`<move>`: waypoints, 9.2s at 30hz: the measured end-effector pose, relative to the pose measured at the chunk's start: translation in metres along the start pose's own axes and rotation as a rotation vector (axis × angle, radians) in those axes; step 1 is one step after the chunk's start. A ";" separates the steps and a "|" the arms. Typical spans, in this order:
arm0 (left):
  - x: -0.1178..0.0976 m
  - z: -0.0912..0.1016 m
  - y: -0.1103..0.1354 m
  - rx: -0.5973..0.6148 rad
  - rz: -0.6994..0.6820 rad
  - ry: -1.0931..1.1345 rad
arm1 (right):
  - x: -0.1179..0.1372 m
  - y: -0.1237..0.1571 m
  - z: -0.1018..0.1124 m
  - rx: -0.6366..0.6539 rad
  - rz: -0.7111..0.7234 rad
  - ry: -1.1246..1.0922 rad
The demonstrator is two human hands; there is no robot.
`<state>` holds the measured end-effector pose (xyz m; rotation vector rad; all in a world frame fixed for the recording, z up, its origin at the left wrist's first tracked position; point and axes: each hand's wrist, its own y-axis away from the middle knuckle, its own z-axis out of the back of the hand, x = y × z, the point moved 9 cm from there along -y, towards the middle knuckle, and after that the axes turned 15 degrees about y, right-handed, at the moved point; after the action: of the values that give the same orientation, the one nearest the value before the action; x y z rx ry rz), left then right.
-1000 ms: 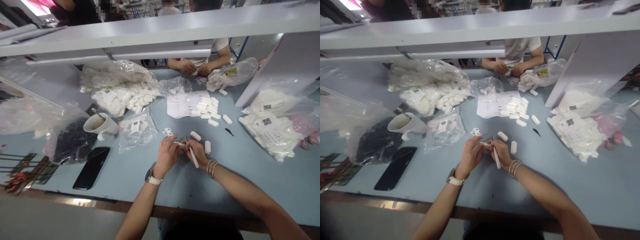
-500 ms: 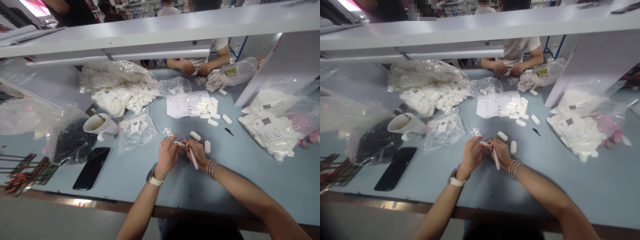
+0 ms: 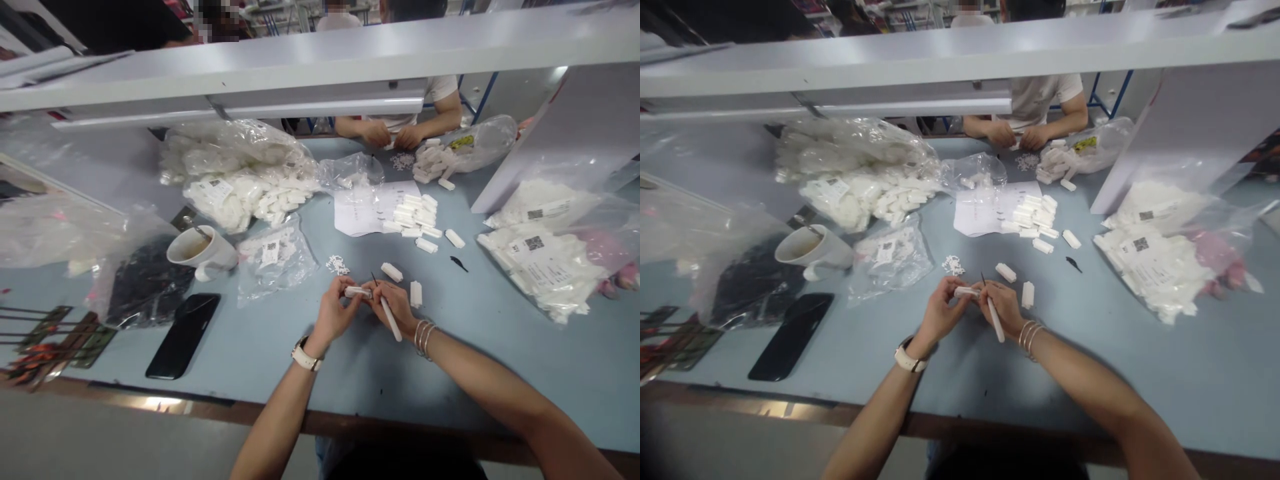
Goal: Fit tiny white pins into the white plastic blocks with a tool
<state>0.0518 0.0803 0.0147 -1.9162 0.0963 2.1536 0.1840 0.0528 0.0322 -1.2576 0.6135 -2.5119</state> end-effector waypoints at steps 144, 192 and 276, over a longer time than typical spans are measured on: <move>-0.022 -0.009 0.005 0.014 -0.138 -0.295 | 0.000 0.004 -0.010 0.041 0.106 0.185; 0.000 0.019 -0.022 -0.044 -0.261 -0.829 | 0.009 -0.001 -0.006 0.074 0.091 0.176; -0.009 0.074 -0.004 -0.389 -0.132 -0.365 | -0.005 0.003 -0.001 0.003 -0.016 0.105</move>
<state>-0.0177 0.0990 0.0337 -1.6051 -0.5360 2.5245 0.1863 0.0523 0.0273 -1.1402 0.6248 -2.6043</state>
